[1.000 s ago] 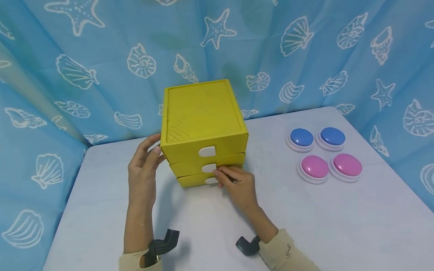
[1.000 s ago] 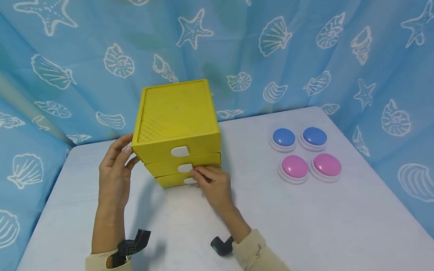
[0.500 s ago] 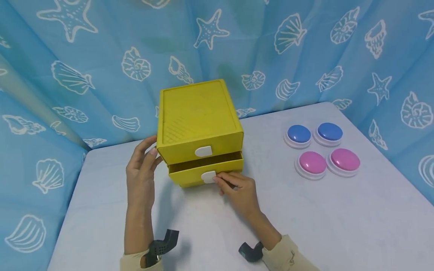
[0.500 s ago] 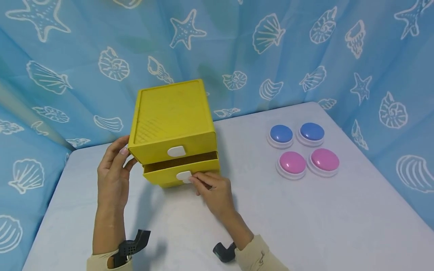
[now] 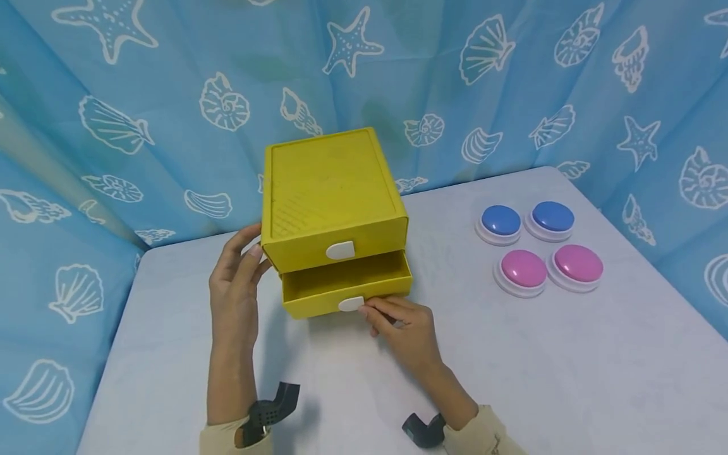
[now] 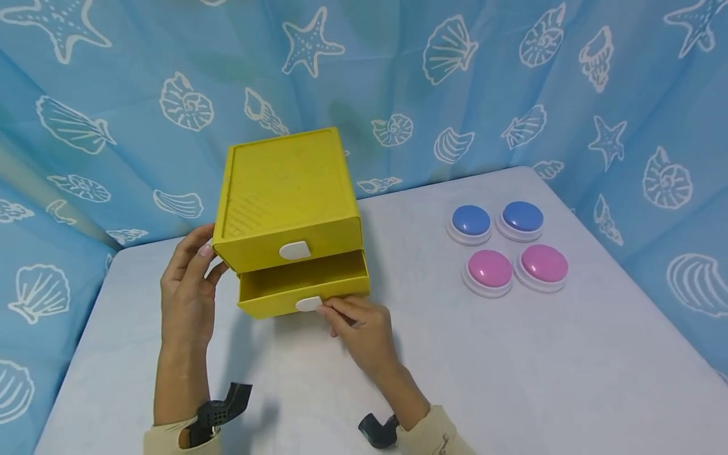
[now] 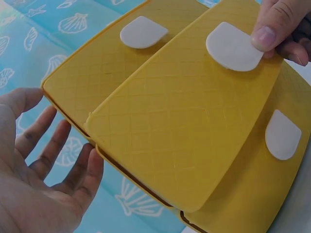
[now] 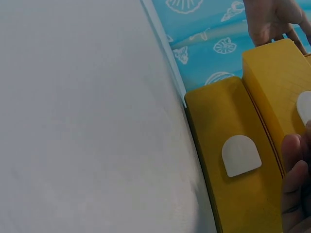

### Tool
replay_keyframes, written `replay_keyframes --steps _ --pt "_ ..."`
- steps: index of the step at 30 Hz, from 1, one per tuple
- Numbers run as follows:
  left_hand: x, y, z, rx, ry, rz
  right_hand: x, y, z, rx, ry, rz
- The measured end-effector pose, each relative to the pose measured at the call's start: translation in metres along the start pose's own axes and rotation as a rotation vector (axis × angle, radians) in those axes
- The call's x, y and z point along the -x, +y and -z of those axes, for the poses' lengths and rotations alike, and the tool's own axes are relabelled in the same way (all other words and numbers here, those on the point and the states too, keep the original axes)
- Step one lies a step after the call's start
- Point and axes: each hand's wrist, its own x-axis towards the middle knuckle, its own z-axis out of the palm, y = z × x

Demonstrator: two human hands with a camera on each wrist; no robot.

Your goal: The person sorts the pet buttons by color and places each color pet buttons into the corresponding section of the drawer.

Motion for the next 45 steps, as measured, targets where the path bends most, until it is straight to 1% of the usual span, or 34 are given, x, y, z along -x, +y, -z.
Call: replay_keyframes --steps 6,8,15,18,21,24,28,35,38,42,45 --pt "0.001 0.000 -0.001 -0.046 0.008 0.014 0.004 -0.003 -0.001 -0.017 0.003 -0.001" --pt "0.001 0.000 -0.001 -0.045 0.006 0.011 0.004 -0.005 0.000 -0.019 0.003 0.002" --pt "-0.001 0.000 -0.001 -0.031 0.004 -0.002 0.010 -0.013 0.003 0.001 -0.004 -0.030" --pt "-0.001 0.001 -0.001 -0.024 0.000 -0.007 0.015 -0.017 0.003 0.008 -0.003 0.000" --pt "-0.002 0.002 -0.001 -0.013 -0.009 -0.014 0.019 -0.018 0.003 -0.009 -0.002 0.017" --pt "-0.003 0.003 -0.001 -0.005 -0.010 -0.015 0.020 -0.018 0.003 -0.020 -0.004 0.006" --pt "-0.003 0.003 0.000 -0.001 -0.008 -0.010 0.022 -0.020 0.003 -0.007 -0.006 0.002" --pt "-0.003 0.000 0.001 0.012 -0.003 -0.007 0.025 -0.023 0.005 -0.009 -0.011 0.032" --pt "-0.001 0.004 0.000 0.015 -0.006 -0.008 0.028 -0.023 0.005 0.006 -0.014 0.040" --pt "0.000 0.008 -0.003 -0.001 -0.012 -0.014 0.033 -0.024 0.006 0.008 -0.017 0.043" --pt "-0.001 0.006 -0.002 -0.013 -0.012 -0.020 0.035 -0.025 0.007 -0.007 -0.019 0.047"
